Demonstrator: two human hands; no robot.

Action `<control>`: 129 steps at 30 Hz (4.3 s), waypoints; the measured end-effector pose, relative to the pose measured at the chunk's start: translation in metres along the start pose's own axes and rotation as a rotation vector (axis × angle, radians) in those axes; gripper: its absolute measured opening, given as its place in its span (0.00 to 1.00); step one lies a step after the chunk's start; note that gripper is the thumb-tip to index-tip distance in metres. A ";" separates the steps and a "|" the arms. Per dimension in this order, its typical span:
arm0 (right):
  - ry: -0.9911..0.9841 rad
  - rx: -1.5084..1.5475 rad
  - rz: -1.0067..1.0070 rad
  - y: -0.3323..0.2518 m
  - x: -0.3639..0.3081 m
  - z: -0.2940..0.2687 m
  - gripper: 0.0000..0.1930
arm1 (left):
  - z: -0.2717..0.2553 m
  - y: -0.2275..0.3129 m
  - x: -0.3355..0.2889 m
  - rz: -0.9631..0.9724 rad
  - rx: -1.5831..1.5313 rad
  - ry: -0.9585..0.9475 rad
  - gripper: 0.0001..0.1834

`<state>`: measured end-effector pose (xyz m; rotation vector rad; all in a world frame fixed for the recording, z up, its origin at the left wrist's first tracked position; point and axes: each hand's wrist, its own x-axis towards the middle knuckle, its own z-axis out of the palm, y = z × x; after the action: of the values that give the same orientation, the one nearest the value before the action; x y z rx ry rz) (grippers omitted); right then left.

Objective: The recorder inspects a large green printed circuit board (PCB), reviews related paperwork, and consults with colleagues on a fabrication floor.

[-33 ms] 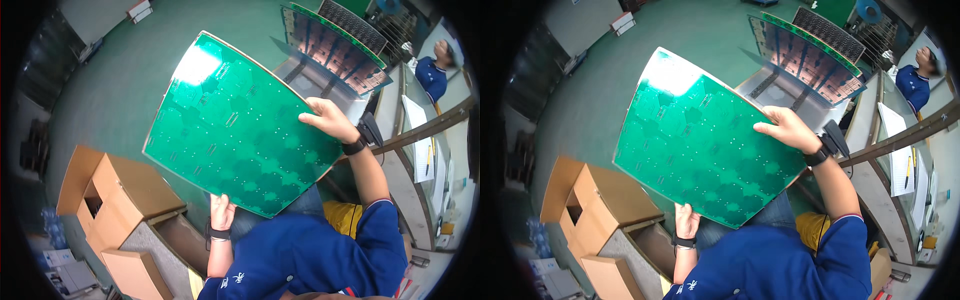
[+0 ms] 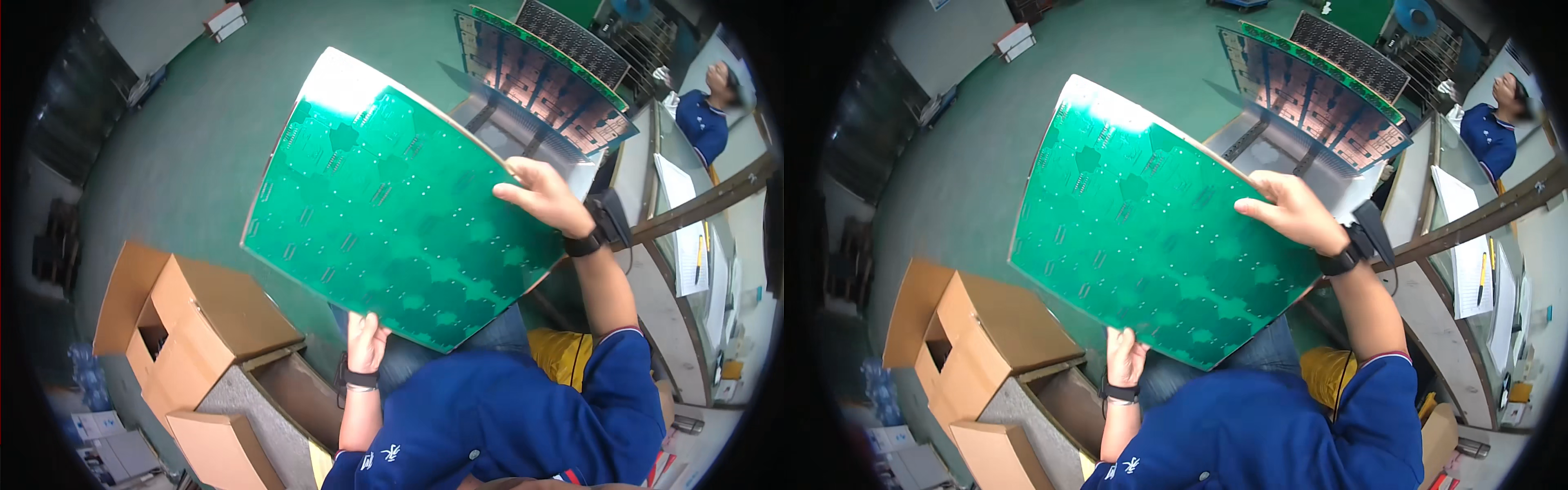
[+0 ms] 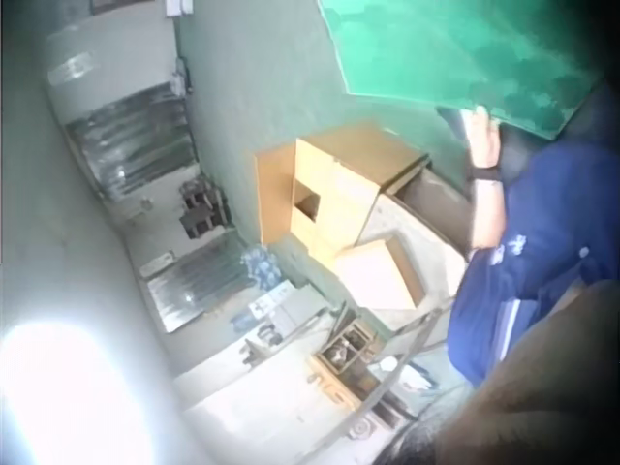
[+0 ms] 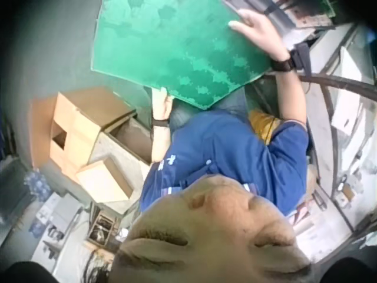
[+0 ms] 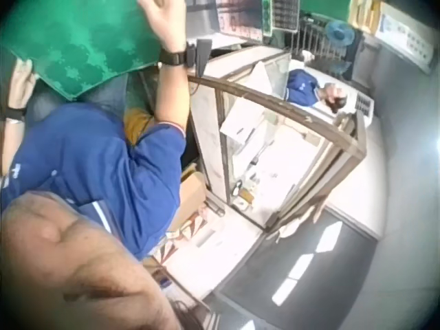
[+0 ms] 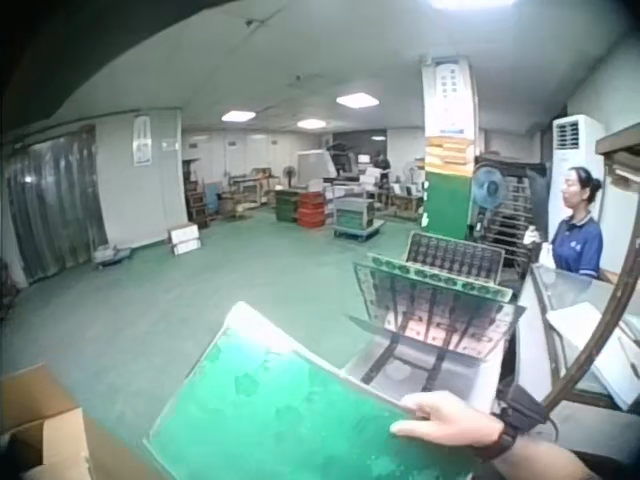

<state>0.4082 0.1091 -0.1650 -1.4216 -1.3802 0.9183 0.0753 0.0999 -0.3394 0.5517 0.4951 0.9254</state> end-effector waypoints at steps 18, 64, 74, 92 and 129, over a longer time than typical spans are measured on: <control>0.472 -1.526 -0.168 -0.021 0.048 -0.091 0.09 | -0.051 -0.068 0.033 -0.211 0.505 0.049 0.16; 0.299 -1.346 0.110 0.017 0.057 -0.086 0.17 | -0.063 -0.052 0.048 -0.259 0.323 -0.013 0.22; 0.534 -1.250 -0.275 -0.012 -0.128 -0.099 0.23 | -0.015 -0.080 0.078 -0.344 0.553 -0.135 0.17; 1.168 -1.049 0.173 -0.044 -0.388 -0.113 0.16 | 0.160 -0.108 0.076 -0.271 0.679 -0.580 0.17; 1.719 -1.009 0.408 0.047 -0.701 -0.497 0.16 | 0.428 -0.222 0.037 0.646 0.746 -0.545 0.28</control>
<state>0.8287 -0.6404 -0.1225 -2.2458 -0.0589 -0.9819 0.4901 -0.0737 -0.1626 1.6599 0.1370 1.1266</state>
